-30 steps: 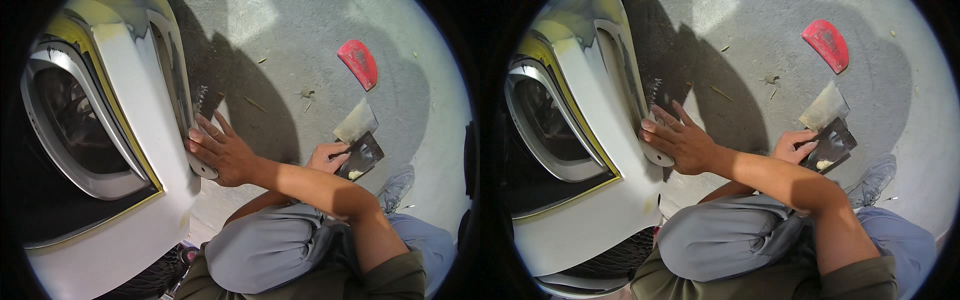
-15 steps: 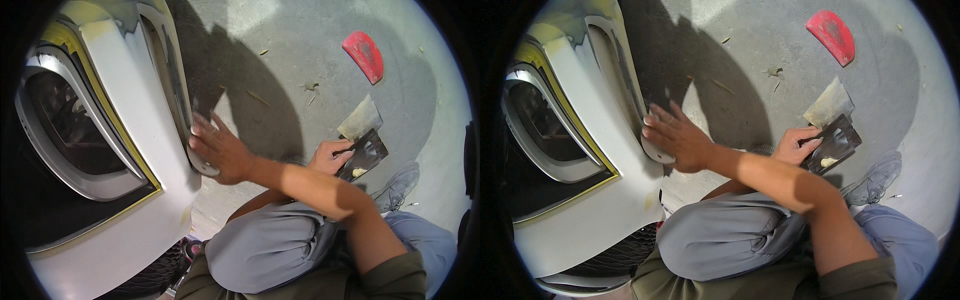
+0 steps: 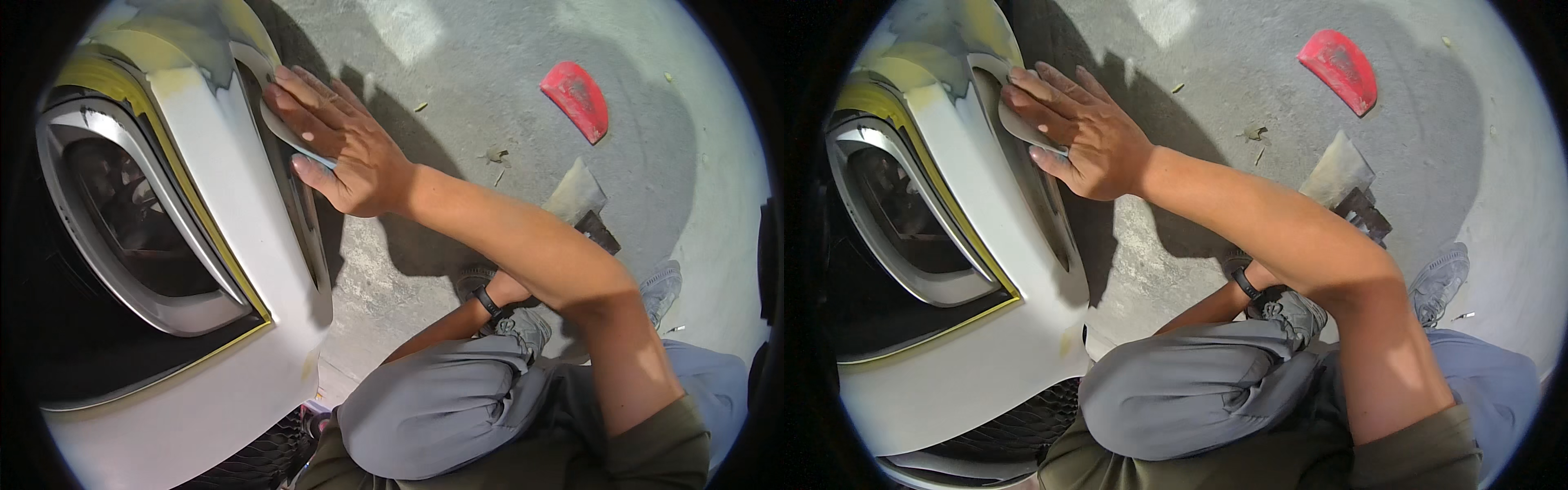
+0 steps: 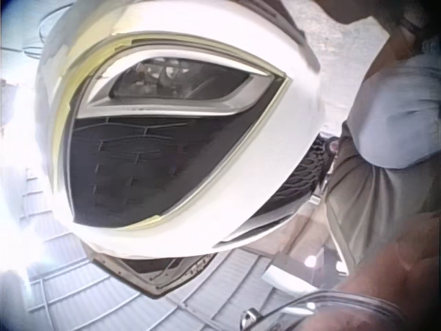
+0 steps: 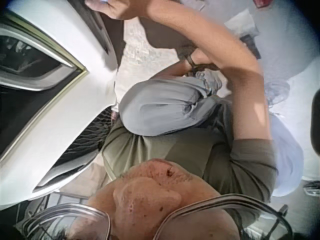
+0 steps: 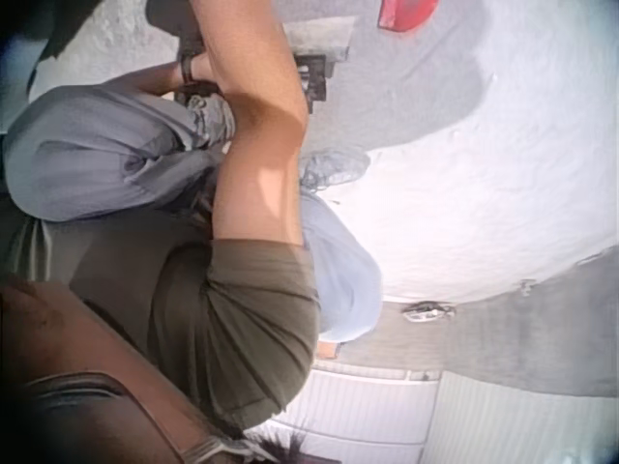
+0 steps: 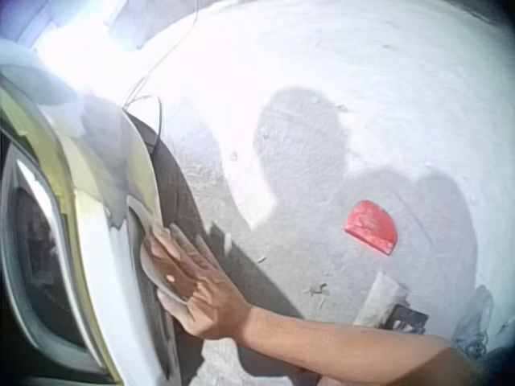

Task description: The person applies body filler to a damaged area on the front bumper of a white car using a putty knife, then sands the area with sandpaper to smooth the surface.

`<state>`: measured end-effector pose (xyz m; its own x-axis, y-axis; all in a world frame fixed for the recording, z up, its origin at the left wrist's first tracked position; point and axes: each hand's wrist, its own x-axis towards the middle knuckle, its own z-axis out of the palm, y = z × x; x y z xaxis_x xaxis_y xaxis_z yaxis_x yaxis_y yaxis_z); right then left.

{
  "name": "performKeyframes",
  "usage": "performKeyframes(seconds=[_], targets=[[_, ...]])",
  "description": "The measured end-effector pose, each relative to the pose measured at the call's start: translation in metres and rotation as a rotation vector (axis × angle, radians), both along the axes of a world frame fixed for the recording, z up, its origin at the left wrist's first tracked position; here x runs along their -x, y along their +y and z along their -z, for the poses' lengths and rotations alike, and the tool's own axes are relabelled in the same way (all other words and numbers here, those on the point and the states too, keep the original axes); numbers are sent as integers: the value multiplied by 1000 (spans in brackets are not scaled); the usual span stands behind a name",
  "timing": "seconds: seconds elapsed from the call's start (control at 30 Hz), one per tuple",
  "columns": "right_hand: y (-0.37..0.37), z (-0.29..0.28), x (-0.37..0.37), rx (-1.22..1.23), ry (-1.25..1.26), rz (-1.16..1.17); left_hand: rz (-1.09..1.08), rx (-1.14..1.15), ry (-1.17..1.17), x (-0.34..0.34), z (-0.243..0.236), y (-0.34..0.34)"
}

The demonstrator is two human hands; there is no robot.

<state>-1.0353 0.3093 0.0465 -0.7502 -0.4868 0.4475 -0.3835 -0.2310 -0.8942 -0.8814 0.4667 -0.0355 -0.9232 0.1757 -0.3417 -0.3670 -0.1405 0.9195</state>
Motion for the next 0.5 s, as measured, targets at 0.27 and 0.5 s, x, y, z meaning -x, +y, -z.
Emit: performKeyframes(seconds=[0.27, 0.5], targets=[[18, 10, 9, -292, 325, -155, -74, 183, -90, 10, 14, 7], [29, 6, 26, -373, 307, -329, -17, 36, -158, -6, 14, 11]])
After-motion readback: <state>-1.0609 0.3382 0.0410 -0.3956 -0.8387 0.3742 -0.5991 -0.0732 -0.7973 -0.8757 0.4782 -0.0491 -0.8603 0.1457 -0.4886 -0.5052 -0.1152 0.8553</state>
